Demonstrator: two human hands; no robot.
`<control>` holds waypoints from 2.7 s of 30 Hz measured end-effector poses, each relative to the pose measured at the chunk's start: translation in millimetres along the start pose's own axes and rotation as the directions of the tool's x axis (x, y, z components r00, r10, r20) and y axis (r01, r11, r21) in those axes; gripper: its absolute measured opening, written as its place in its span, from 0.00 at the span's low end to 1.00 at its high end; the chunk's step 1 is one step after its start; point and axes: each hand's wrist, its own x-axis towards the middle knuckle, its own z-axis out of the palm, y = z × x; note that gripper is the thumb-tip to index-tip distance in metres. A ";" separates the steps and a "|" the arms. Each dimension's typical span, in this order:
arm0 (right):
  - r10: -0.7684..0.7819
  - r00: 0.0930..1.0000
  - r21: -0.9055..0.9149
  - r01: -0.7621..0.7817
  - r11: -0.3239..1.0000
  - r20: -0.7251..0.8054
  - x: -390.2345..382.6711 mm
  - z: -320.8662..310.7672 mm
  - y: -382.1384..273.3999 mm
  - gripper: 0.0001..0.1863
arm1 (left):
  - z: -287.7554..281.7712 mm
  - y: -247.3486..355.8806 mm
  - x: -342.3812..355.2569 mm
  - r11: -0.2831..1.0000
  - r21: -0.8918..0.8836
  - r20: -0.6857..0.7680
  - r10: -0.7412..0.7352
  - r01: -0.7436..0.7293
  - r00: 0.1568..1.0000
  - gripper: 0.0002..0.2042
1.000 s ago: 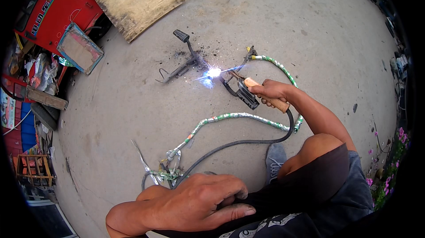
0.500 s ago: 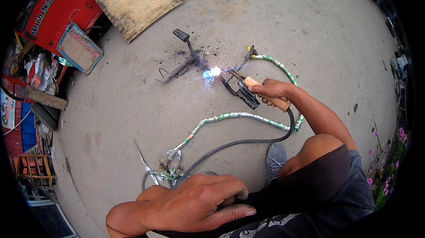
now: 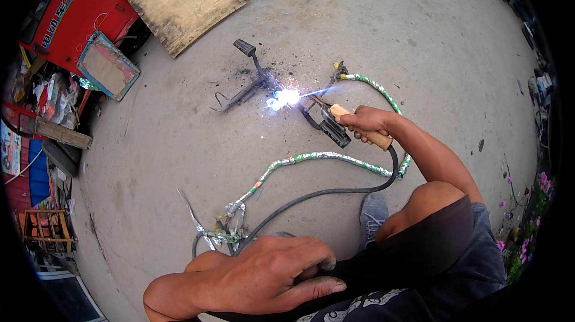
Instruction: The person sits on the ground and uses a welding torch to join parts of a metal frame. They repeatedly position the torch, create welds, and use pliers to adjust the frame during the process.
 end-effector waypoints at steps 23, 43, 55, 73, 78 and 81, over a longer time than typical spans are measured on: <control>0.031 0.999 -0.008 -0.031 0.999 0.026 5.1 -4.9 -4.3 0.24 | -2.1 -0.2 0.5 1.000 -0.004 0.008 -0.026 0.026 1.000 0.15; 0.027 0.999 -0.057 -0.026 0.998 0.018 2.3 -4.7 -9.9 0.24 | -0.6 -0.1 1.3 1.000 -0.013 -0.019 0.012 -0.012 1.000 0.15; 0.027 1.000 -0.054 -0.027 0.998 0.003 1.2 -2.6 -14.1 0.24 | -0.4 1.4 1.6 1.000 -0.007 -0.013 0.004 -0.004 1.000 0.15; -0.025 1.000 -0.128 0.025 0.991 0.000 4.4 -3.5 -14.8 0.27 | -3.2 1.2 2.3 1.000 -0.001 0.009 -0.014 0.014 1.000 0.15; -0.003 1.000 -0.137 0.002 0.991 -0.006 10.1 -3.7 -12.9 0.27 | -1.7 -0.5 2.6 1.000 -0.002 -0.008 0.014 -0.014 1.000 0.14; -0.009 1.000 -0.149 0.008 0.989 -0.008 10.6 -3.9 -14.0 0.27 | -1.2 0.1 2.2 1.000 -0.008 -0.001 0.006 -0.006 1.000 0.14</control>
